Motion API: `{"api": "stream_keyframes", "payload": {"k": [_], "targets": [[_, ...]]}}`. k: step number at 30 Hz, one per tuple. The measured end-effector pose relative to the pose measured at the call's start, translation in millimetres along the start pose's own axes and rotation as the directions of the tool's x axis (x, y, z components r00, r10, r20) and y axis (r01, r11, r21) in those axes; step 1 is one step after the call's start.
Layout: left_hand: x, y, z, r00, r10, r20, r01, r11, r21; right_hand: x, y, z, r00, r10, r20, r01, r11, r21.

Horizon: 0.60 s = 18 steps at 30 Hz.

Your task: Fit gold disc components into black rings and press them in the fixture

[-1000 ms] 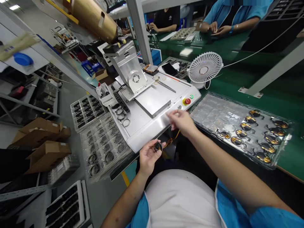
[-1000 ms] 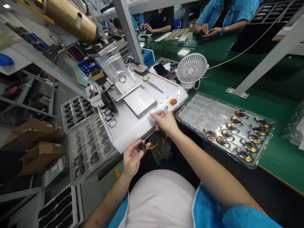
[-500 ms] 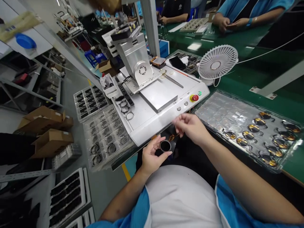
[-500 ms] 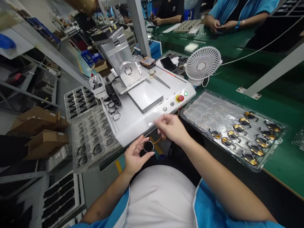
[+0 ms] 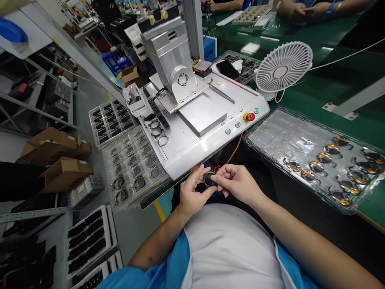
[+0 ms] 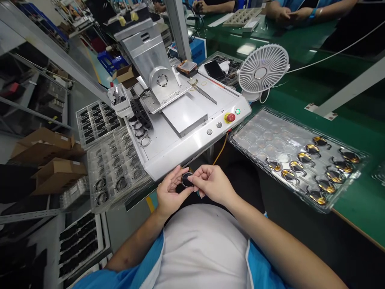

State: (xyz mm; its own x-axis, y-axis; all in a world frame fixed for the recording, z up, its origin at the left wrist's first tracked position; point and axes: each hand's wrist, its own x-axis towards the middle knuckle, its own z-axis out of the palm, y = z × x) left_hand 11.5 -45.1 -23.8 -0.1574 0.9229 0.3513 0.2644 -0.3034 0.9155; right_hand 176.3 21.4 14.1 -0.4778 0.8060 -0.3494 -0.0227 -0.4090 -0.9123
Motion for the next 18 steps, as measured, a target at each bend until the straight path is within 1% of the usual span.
{"api": "stream_keyframes", "payload": {"k": [6,11,16,18], "targets": [[-0.7,0.6,-0.6,1.0,0.008,-0.007,-0.008,0.999,0.032,0.1,5.2,0.2,1.0,-0.002,0.015,0.003,1.0,-0.008],[1.3,2.4,-0.4,0.998,-0.051,-0.03,0.051,0.999,0.01,0.8,2.3,0.7,0.999,0.016,0.038,-0.018,0.998,0.052],[2.3,2.7,0.0,1.0,-0.018,-0.02,0.019,0.999,0.026,0.7,-0.4,1.2,0.999,0.038,0.025,-0.04,0.997,0.067],[2.1,2.1,0.0,1.0,-0.013,-0.018,0.014,0.999,0.038,0.7,-0.9,1.2,0.998,0.043,0.037,-0.046,0.996,0.073]]}}
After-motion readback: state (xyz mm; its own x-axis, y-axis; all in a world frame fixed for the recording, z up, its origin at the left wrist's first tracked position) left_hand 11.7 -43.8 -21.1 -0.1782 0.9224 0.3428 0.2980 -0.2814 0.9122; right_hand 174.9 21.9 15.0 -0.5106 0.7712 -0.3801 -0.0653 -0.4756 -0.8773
